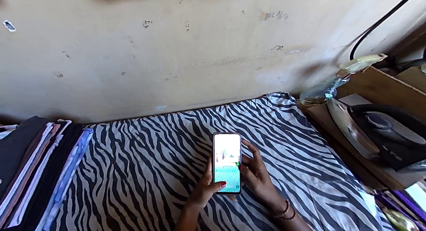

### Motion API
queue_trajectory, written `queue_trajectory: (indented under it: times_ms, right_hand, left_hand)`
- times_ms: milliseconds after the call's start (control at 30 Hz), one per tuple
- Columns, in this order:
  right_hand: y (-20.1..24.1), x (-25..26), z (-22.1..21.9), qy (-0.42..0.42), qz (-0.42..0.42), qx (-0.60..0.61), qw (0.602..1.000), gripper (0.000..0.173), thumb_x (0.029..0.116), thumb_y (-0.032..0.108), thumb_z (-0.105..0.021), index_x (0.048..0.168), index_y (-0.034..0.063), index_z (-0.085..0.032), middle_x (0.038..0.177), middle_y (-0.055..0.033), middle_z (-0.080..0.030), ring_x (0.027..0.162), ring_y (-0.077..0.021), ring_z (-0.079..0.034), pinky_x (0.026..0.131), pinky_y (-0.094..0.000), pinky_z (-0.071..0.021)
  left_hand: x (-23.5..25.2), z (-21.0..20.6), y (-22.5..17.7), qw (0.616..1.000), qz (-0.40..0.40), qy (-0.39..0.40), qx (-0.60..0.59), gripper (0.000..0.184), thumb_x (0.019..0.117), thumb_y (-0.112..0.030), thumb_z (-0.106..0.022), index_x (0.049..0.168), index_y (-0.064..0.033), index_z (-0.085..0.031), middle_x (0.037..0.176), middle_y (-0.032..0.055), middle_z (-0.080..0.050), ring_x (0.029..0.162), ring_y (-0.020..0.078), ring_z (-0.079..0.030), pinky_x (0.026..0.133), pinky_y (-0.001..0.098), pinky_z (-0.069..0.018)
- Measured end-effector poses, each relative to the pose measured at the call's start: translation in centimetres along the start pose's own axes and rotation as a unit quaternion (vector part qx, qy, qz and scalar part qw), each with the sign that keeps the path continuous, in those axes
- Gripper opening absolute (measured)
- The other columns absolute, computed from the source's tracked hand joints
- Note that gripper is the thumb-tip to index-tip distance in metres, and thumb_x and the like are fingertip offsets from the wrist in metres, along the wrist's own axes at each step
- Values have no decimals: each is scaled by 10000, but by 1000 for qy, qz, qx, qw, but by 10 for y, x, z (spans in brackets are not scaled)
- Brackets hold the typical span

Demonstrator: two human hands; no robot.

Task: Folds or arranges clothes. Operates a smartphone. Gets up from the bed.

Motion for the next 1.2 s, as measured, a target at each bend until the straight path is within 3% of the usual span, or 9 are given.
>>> queue_trajectory:
  times_ms: [100,467,633,733,900,1033,1200]
  right_hand:
    - [2,0,0,-1,16,-9,1000,686,966,144,-556,1553,44,-214,1090,-20,-753,960,-108,-741,831,-279,-627]
    - [2,0,1,0,23,-10,1000,701,951,134,-567,1559,66,-225,1082,-16,-752,963,-106,-738,840,-275,-623]
    - [2,1,2,-16,20,-21,999,658,945,52,-537,1535,51,-244,1074,-25,-759,954,-109,-745,837,-279,-626]
    - [4,1,1,-3,29,-13,1000,640,1000,189,-531,1549,48,-234,1085,-18,-755,968,-103,-739,857,-274,-621]
    - [11,2,1,-10,38,-13,999,639,1088,398,-393,1535,-30,-237,1161,0,-735,1022,-48,-715,917,-249,-600]
    - [8,1,4,-26,20,-21,999,760,1078,558,-327,1527,-50,-245,1251,-37,-702,1038,-53,-707,935,-253,-591]
    - [7,1,4,-30,13,-24,999,797,1057,620,-292,1533,-17,-252,1252,-43,-713,1060,-84,-718,948,-274,-596]
  left_hand:
    - [0,1,0,1000,-3,-7,0,1076,919,-290,-705,1555,-193,157,1403,53,-586,1078,284,-721,738,463,-655]
    - [0,0,-1,999,-15,15,-25,1002,966,-324,-653,1572,-225,139,1435,49,-572,1130,291,-703,766,473,-650]
    - [0,-1,-1,999,-20,22,-32,987,969,-343,-651,1578,-246,119,1446,52,-565,1143,293,-697,765,466,-650]
    - [1,-1,-1,999,-21,29,-36,979,976,-346,-642,1581,-252,122,1462,50,-551,1164,294,-687,774,472,-648]
    - [1,0,0,999,-10,14,-32,1040,957,-388,-661,1566,-223,165,1455,52,-554,1141,294,-698,749,466,-652]
    - [1,-1,0,999,-13,17,-37,1008,962,-397,-655,1572,-230,129,1440,53,-570,1132,298,-702,747,464,-654]
    - [1,-1,-1,999,-16,19,-40,1007,964,-390,-647,1575,-228,137,1455,56,-558,1157,303,-690,746,472,-651]
Point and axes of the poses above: each hand's wrist, its own x-axis towards the middle knuckle, its own z-axis out of the back of the hand, y = z × x, the point moved 9 cm from there along x, towards the middle knuckle
